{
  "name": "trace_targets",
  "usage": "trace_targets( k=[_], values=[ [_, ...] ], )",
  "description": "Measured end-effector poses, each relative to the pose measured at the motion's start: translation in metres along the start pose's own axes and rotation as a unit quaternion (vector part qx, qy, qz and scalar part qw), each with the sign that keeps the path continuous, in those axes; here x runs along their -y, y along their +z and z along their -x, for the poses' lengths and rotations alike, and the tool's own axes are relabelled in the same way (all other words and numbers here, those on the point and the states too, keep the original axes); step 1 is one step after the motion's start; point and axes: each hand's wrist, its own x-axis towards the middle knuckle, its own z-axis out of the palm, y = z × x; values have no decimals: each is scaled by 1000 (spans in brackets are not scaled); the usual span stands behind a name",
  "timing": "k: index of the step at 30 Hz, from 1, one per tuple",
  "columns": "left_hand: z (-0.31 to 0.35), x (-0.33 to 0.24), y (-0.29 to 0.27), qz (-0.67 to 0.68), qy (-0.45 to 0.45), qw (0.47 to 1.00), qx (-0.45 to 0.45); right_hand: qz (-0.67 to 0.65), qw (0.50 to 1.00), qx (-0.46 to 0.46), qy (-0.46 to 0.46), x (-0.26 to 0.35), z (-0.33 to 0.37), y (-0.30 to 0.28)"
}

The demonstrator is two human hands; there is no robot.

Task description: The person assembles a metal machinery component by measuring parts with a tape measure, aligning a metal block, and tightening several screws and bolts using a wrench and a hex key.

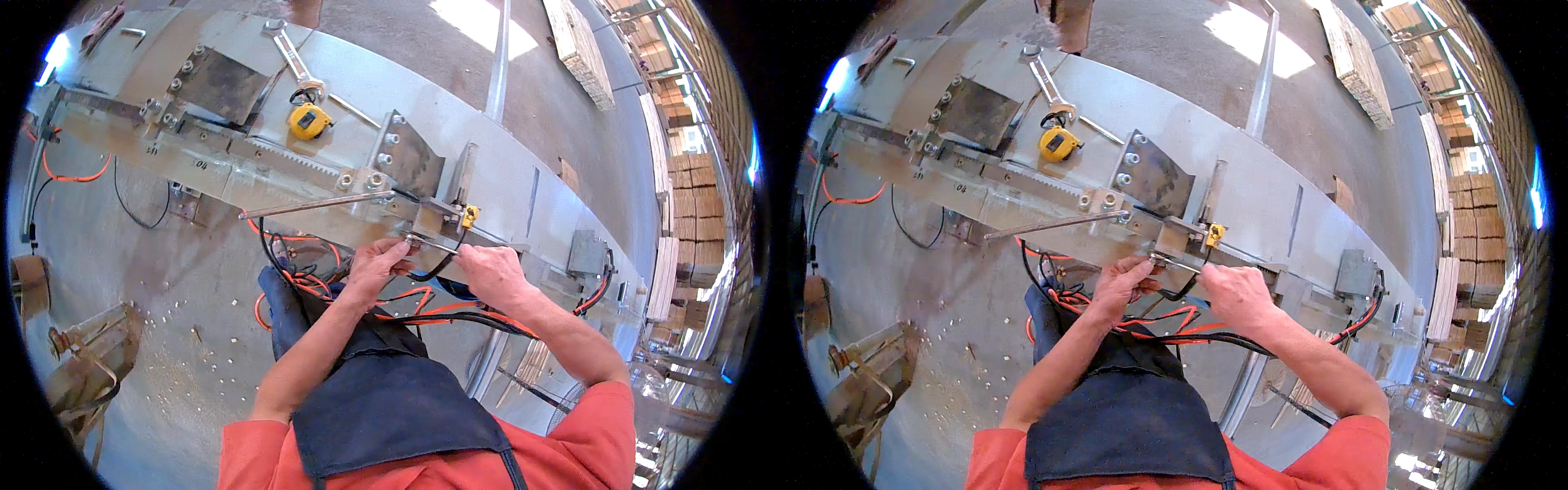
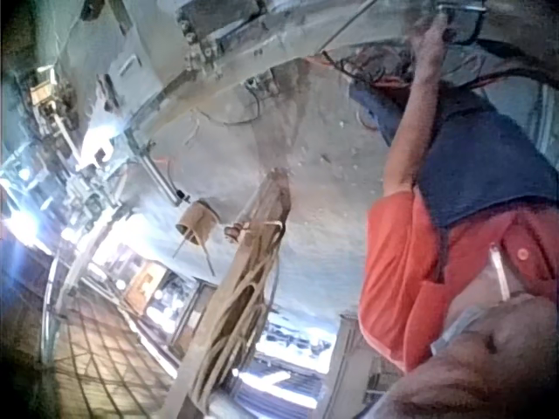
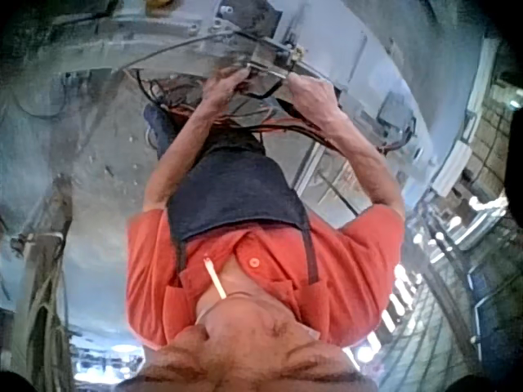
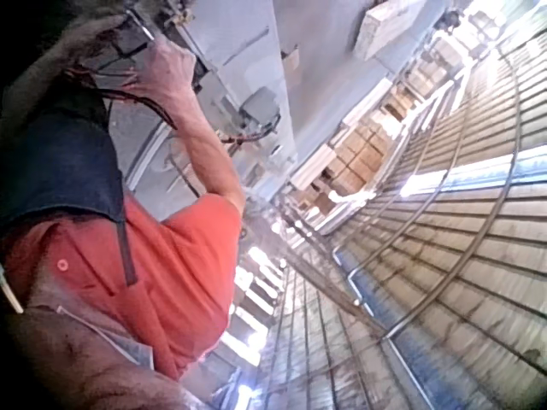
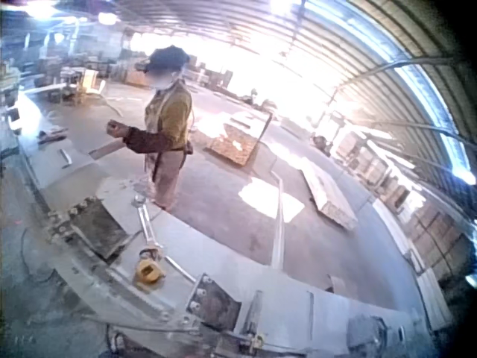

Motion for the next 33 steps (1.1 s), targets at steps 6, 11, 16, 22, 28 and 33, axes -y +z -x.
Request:
trace_targets(
  k=[6, 11, 16, 22, 28, 33],
  values=[
    [-4, 4, -1, 14, 18, 1000, 17, -35, 997, -63, -9, -6, 7, 25],
    [-7, 9, -2, 16, 19, 999, 20, -26, 999, -33, 17, -4, 12, 28],
    [-2, 4, 0, -6, 0, 1000, 8, -78, 994, -22, 67, -4, 46, -3],
    [-5, 8, -2, 47, -8, 999, 17, 46, 996, 74, 24, 32, -16, -61],
    [-4, 9, 0, 25, 8, 1000, 0, 114, 974, 180, -73, 68, -87, -100],
    [-5, 9, -1, 23, 7, 1000, 4, 124, 955, 249, -106, 84, -111, -99]
  ],
)
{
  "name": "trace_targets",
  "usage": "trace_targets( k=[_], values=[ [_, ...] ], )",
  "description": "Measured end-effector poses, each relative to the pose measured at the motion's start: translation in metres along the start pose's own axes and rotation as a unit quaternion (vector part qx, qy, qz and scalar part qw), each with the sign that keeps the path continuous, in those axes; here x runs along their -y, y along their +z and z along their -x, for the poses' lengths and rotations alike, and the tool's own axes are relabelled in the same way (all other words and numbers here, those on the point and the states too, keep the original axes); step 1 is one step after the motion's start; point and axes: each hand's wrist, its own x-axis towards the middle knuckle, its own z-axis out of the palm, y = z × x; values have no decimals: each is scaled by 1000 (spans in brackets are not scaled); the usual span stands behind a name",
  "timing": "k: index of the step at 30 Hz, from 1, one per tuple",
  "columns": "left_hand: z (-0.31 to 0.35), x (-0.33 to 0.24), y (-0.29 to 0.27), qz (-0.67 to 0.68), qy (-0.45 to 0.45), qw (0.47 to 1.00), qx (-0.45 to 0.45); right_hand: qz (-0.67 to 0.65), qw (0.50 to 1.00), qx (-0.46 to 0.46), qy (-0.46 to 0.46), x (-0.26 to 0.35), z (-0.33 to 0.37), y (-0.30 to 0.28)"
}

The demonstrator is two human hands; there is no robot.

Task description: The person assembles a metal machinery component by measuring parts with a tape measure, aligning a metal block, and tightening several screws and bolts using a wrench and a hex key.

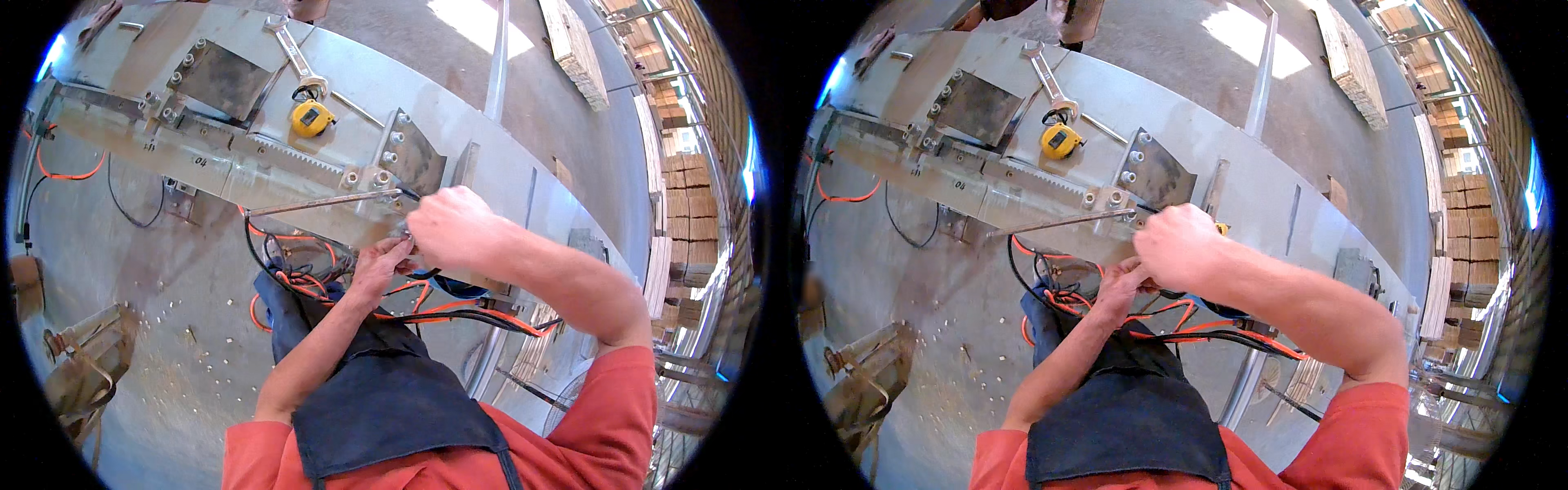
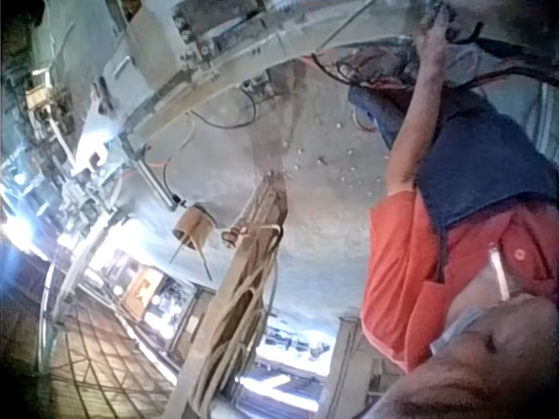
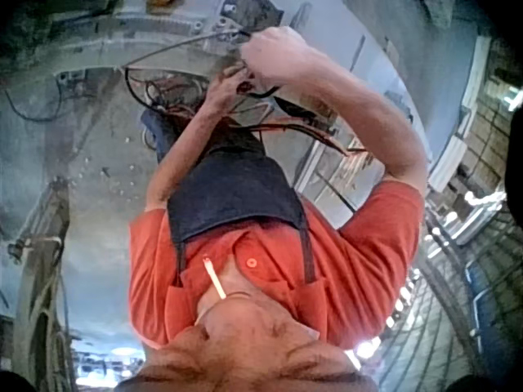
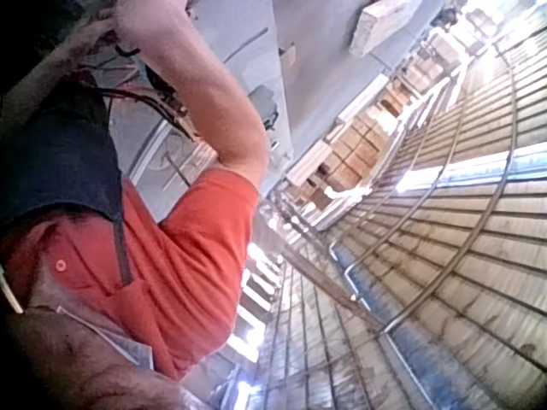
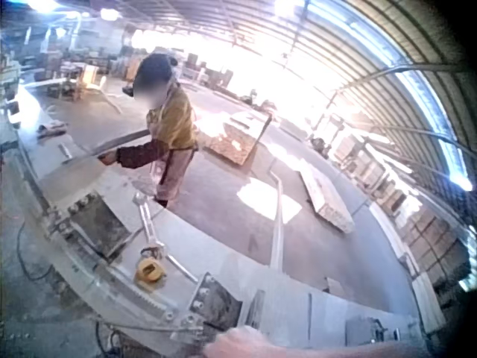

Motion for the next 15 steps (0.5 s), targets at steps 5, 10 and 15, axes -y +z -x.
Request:
trace_targets(
  k=[5, 10, 15],
  values=[
    [1, -1, 5, 6, 10, 1000, 11, -134, 960, -220, 114, -37, 58, 166],
    [2, -4, -1, -7, 2, 1000, 16, -136, 948, -263, 117, -35, 69, 169],
    [2, -1, -1, -7, -5, 1000, 6, -106, 974, -170, 105, -20, 84, 105]
  ],
)
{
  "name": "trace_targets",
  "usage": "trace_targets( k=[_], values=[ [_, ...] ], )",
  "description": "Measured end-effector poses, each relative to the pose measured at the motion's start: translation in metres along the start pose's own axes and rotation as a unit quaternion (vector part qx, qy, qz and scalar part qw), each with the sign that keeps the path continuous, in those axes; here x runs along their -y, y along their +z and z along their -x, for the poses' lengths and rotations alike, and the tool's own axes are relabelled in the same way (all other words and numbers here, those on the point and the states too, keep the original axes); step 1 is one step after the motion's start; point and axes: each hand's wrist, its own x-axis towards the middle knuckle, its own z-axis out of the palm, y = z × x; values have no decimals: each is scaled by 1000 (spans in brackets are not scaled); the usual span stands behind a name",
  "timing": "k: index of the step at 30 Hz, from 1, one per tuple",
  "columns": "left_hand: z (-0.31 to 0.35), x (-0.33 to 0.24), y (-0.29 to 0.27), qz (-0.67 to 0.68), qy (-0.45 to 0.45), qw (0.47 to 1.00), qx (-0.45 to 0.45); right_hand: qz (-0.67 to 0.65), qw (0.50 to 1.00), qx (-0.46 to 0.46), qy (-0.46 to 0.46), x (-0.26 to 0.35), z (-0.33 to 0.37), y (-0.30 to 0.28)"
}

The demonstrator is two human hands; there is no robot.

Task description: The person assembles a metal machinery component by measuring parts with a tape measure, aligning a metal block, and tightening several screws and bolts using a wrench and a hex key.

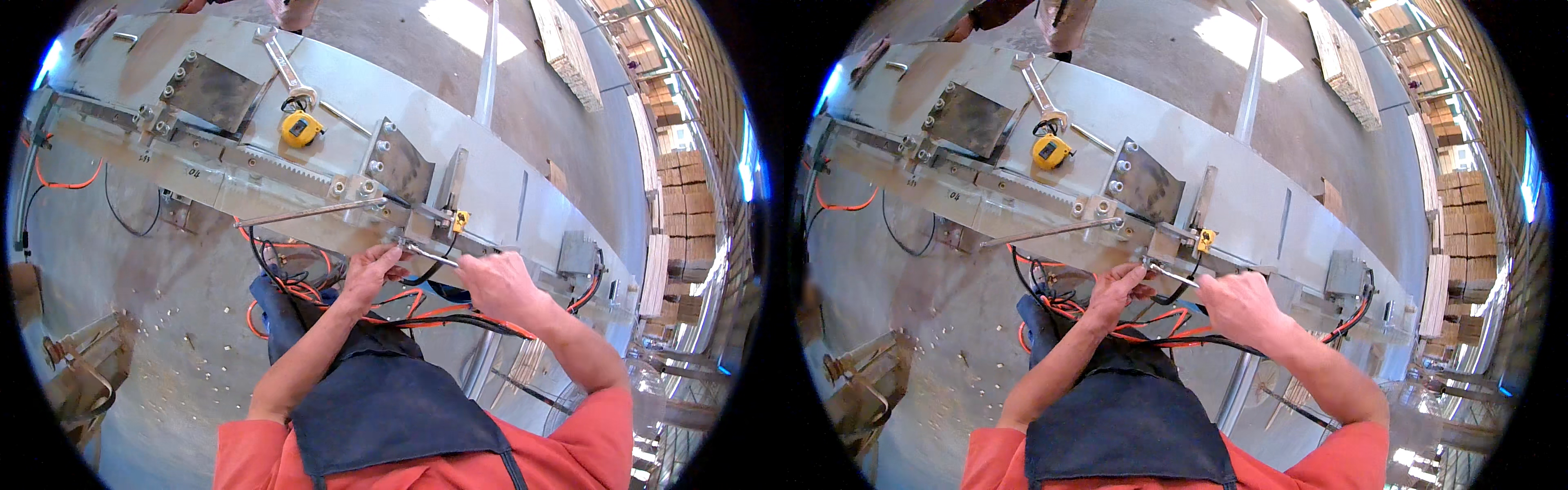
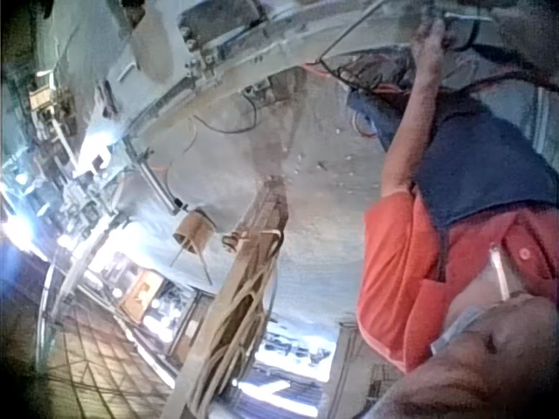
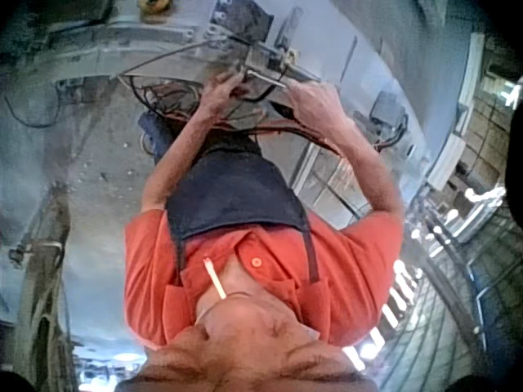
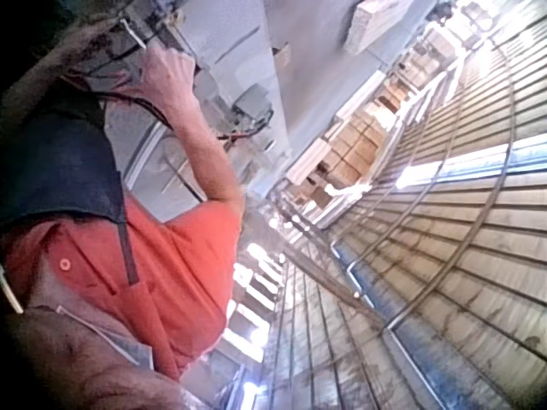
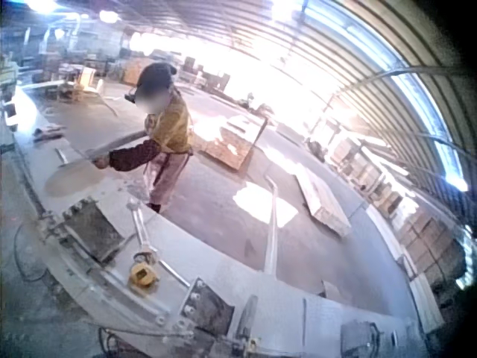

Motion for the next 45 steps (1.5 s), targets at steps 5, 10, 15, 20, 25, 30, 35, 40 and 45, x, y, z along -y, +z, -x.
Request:
trace_targets(
  k=[5, 10, 15, 20, 25, 30, 35, 40, 45],
  values=[
    [0, -5, 3, -23, 7, 1000, 3, 70, 995, 64, -12, 14, -40, -32],
    [-1, -1, 2, -5, 17, 1000, 3, 116, 980, 136, -82, 44, -86, -68],
    [-1, 1, -1, 4, 7, 1000, 1, 112, 980, 143, -77, 46, -93, -54],
    [1, -1, 8, -7, 13, 1000, 4, -25, 996, -88, -11, -15, -11, 47],
    [1, -7, 5, -8, 12, 1000, 8, -21, 998, -64, -22, -11, -16, 34],
    [-2, -2, 4, -2, 12, 1000, 5, 63, 997, 51, 15, 4, -18, -18],
    [-3, 5, 0, -1, 22, 1000, 9, 76, 995, 69, -14, 15, -40, -28],
    [1, -1, 5, 21, 20, 1000, -7, 86, 990, 91, -67, 45, -65, -65],
    [-2, 0, -1, -26, 10, 1000, -4, 127, 972, 172, -95, 72, -103, -73]
  ],
)
